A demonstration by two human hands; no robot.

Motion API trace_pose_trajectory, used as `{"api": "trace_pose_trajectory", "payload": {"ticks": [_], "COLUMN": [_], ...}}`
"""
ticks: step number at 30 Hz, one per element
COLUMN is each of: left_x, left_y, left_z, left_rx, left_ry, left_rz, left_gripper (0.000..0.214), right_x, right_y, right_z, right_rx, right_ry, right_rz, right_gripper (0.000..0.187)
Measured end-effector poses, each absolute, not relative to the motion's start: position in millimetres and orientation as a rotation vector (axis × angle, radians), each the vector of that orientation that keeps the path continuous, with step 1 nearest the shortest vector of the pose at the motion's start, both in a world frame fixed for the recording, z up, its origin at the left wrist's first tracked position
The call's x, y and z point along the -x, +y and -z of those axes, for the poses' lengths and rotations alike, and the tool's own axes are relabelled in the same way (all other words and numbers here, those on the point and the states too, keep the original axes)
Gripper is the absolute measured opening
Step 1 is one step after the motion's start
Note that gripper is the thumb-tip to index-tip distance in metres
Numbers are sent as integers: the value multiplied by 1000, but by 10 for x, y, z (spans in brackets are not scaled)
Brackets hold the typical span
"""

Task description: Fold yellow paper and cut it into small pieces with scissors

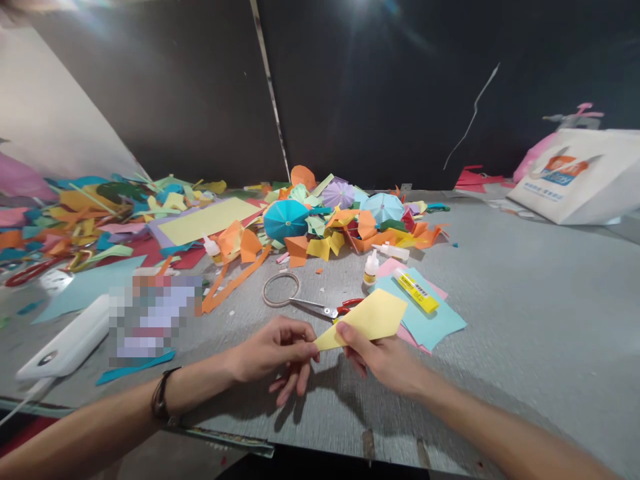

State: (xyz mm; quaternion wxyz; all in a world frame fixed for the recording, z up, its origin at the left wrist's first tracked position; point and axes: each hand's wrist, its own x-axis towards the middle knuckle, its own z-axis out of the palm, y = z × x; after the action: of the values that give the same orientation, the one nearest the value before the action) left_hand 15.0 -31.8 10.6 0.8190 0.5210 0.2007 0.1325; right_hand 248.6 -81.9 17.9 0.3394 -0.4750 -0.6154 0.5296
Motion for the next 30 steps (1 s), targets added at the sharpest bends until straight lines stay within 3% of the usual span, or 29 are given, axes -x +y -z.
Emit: {"api": "trace_pose_trajectory", "payload": {"ticks": [6,11,16,23,30], "left_x": [-77,-126,-171,-156,-190], "left_y": [-245,-291,-377,-426,-475], "left_z": [-177,-162,-100,-128,-173], "left_rx": [-902,-959,-1100,-1181,-1396], "left_ry": [344,291,332,421,625], "left_rz": [-156,-107,-206,-249,-332], "left_gripper": [23,34,45,48,39], "right_x": [-2421,-2378,-2376,-2376,-2331], "right_y": [-858,-883,-861,-863,-908], "right_z": [-224,-212,-191,-231,-239], "right_rx": [1007,938,1169,1079,1184], "right_ry": [-1499,-1448,-1402,-1395,-1465], "right_rz": [-1481,-1452,-1387,-1460,-1477], "right_gripper": [61,41,49,51,50]}}
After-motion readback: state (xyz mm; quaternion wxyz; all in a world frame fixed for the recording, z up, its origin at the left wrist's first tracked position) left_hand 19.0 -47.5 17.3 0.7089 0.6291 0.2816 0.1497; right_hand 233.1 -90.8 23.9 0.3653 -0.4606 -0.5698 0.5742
